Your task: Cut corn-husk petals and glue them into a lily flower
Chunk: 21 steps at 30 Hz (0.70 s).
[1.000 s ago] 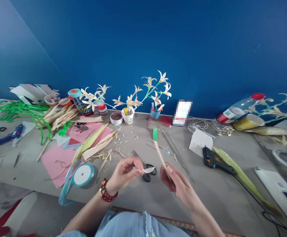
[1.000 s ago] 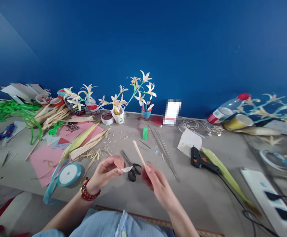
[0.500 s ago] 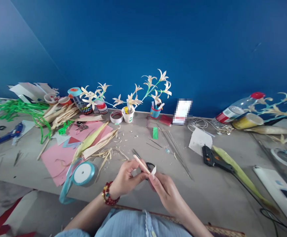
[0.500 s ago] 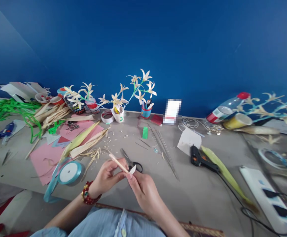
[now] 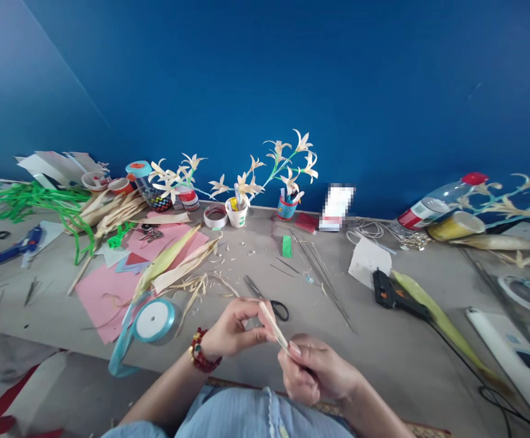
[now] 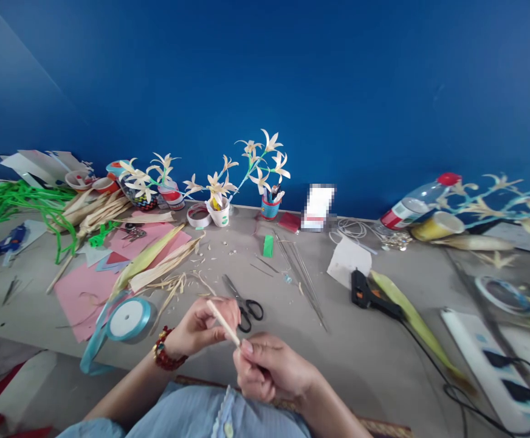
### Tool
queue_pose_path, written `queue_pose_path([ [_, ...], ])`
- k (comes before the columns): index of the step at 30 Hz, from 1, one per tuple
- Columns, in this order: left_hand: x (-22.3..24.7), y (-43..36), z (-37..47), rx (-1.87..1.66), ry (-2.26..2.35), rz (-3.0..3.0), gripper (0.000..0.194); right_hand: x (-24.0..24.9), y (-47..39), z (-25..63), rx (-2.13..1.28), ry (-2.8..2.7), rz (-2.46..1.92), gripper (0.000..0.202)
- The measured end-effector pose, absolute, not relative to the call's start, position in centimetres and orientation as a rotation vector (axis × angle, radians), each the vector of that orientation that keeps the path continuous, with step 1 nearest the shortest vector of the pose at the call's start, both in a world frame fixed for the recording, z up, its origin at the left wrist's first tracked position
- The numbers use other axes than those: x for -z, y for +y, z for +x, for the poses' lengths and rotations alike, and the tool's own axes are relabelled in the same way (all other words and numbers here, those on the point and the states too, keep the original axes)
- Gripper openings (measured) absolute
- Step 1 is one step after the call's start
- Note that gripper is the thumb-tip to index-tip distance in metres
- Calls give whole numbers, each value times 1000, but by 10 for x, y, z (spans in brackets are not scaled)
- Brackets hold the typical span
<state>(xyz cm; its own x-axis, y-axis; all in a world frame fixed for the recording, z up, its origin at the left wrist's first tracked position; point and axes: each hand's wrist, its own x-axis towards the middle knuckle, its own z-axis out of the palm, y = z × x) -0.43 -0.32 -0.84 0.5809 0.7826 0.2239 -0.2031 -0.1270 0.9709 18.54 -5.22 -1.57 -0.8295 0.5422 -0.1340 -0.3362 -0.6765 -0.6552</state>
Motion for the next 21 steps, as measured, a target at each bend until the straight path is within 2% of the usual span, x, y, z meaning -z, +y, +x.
queue_pose_path([
  [5, 21, 3, -6, -998, 627, 1212, 17, 23, -48, 205, -2317, -926, -234, 65],
  [8, 21, 2, -5, -1043, 664, 1103, 18, 18, -38, 207, -2109, -896, -574, 57],
  [11, 16, -1, -2, -1072, 688, 1179, 17, 11, -35, 195, -1838, -1134, -961, 50],
  [16, 13, -5, -2, -1053, 778, 1374, 14, 7, -39, 175, -1460, -1578, -1116, 55],
  [21, 15, -5, -4, -1067, 720, 1435, 14, 4, -40, 172, -1495, -1562, -1175, 55],
])
